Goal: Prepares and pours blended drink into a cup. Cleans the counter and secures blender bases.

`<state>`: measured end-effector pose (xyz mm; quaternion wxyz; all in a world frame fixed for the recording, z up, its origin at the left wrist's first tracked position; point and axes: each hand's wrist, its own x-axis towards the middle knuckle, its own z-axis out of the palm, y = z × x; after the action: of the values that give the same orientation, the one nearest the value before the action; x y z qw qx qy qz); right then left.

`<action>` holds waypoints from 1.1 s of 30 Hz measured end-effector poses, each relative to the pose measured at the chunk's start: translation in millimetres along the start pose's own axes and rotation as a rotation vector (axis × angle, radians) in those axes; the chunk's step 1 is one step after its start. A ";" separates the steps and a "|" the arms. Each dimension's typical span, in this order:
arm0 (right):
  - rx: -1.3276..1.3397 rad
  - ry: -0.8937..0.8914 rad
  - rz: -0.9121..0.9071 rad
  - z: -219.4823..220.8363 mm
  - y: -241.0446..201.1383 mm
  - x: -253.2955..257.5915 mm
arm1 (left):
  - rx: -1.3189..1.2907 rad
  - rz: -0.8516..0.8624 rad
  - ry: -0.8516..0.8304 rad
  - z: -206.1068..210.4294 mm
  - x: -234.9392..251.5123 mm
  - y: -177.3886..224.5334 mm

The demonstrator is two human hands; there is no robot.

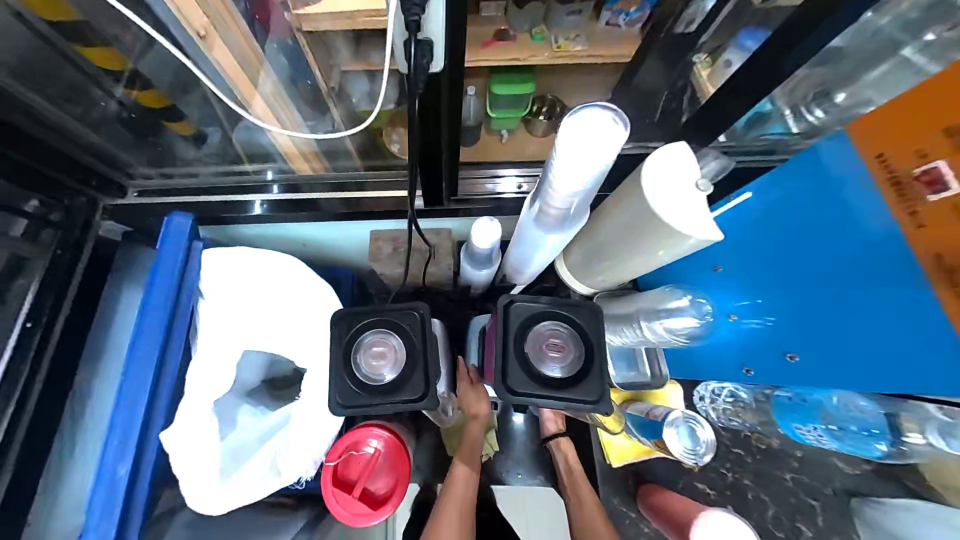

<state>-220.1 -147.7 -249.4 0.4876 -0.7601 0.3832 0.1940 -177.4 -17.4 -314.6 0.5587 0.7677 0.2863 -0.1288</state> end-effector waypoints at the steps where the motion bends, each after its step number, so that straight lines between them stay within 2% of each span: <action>1: 0.072 0.090 -0.028 12.2 19.8 19.3 | -0.005 -0.012 0.009 2.0 0.8 -2.3; 4: -0.041 0.054 0.022 14.4 32.7 39.2 | -0.043 -0.010 0.016 2.3 -1.1 -4.0; 9: -0.237 -0.017 -0.034 5.4 29.3 41.7 | 0.001 -0.026 0.051 5.8 -12.3 -4.3; 13: -0.319 -0.020 -0.060 -0.8 17.4 52.1 | -0.006 -0.019 0.090 18.2 -14.4 -6.8; 15: -0.295 -0.027 -0.087 -1.3 16.9 58.0 | -0.012 -0.009 0.033 10.8 -17.5 -4.4; 17: -0.161 0.028 -0.128 2.4 21.1 52.5 | 0.053 -0.058 -0.102 -24.0 -39.9 4.2; 18: -0.036 0.100 -0.170 7.7 25.5 40.7 | 0.079 -0.083 -0.094 -47.7 -60.3 8.4; 20: 0.187 0.255 -0.280 26.8 37.7 -12.0 | 0.003 -0.027 0.131 -97.8 -94.2 1.4; 21: 0.234 0.271 -0.341 41.1 46.8 -44.4 | -0.014 0.052 0.247 -125.6 -98.7 -5.9; 22: 0.261 0.217 -0.424 60.0 55.2 -73.4 | -0.019 0.110 0.330 -153.3 -92.5 -12.0; 23: 0.253 0.090 -0.505 79.4 60.9 -93.3 | -0.017 0.132 0.351 -178.9 -78.5 -15.8; 25: 0.121 -0.152 -0.572 111.4 53.5 -103.3 | -0.018 0.067 0.286 -214.6 -39.9 -16.8; 27: 0.037 -0.263 -0.503 135.9 28.3 -79.5 | -0.073 -0.030 0.143 -229.2 -4.1 -4.8; 30: -0.010 -0.253 -0.428 157.0 13.9 -64.8 | -0.320 -0.316 -0.056 -237.4 15.1 8.7; 33: 0.031 -0.232 -0.391 159.8 14.8 -63.3 | -0.379 -0.433 -0.111 -227.3 34.0 1.6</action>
<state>-258.9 16.0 -287.6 0.5684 -0.7849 0.1729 0.1761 -177.0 204.0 -253.0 0.6666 0.5623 0.4314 -0.2310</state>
